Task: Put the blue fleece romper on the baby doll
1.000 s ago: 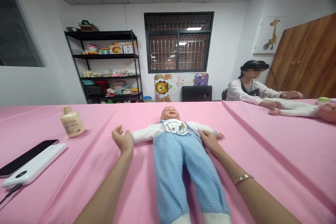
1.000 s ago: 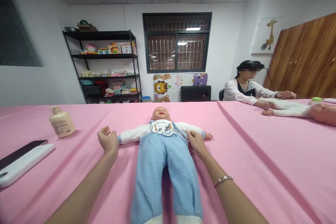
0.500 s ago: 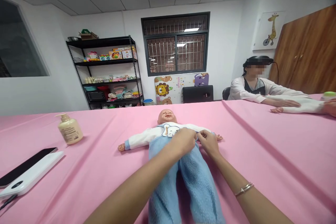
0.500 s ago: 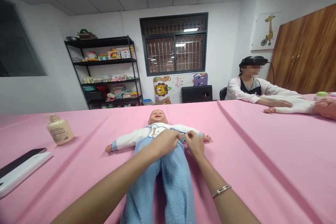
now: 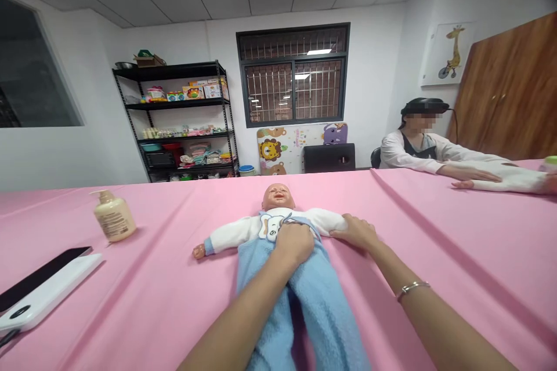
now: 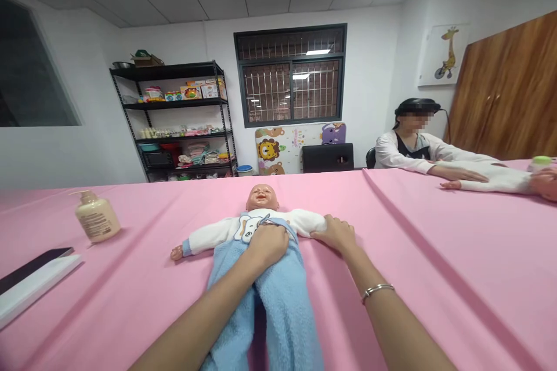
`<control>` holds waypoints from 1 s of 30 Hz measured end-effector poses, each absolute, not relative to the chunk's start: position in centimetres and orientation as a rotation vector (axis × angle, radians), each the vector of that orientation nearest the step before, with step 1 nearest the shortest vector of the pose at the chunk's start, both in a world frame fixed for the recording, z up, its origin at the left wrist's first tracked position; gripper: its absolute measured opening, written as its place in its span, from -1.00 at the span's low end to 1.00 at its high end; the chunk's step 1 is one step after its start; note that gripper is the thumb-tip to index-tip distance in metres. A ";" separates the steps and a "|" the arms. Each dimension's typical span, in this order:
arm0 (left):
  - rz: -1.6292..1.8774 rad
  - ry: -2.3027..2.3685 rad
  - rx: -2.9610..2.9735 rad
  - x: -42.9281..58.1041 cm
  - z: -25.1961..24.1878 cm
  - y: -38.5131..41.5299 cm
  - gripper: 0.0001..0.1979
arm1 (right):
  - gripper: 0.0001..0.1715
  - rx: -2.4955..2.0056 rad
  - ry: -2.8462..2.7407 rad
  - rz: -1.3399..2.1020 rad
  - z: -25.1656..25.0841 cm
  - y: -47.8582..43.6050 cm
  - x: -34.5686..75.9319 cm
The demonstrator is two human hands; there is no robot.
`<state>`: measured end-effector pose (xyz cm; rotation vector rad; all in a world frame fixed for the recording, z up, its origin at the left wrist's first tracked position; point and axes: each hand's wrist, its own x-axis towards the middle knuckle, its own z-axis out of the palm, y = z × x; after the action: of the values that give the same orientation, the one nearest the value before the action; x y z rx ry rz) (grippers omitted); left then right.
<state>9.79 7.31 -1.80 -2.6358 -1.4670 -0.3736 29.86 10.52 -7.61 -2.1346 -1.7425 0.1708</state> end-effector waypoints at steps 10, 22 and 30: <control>-0.647 -1.481 -2.564 9.7 -1.6 6.7 -0.72 | -0.66 -1.923 -1.468 -0.705 -6.8 9.4 29.1; -0.721 -1.484 -2.553 9.6 -1.6 6.2 -0.77 | 0.13 -1.049 -1.096 0.141 -4.7 8.1 23.9; -0.979 -1.464 -2.672 9.7 -2.4 6.8 -0.78 | -0.38 -1.080 -1.458 0.092 -5.3 8.2 23.1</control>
<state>9.73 6.78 -2.44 -2.6719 -1.4638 -0.9793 23.07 8.15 -5.26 -1.0799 -1.4575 0.0922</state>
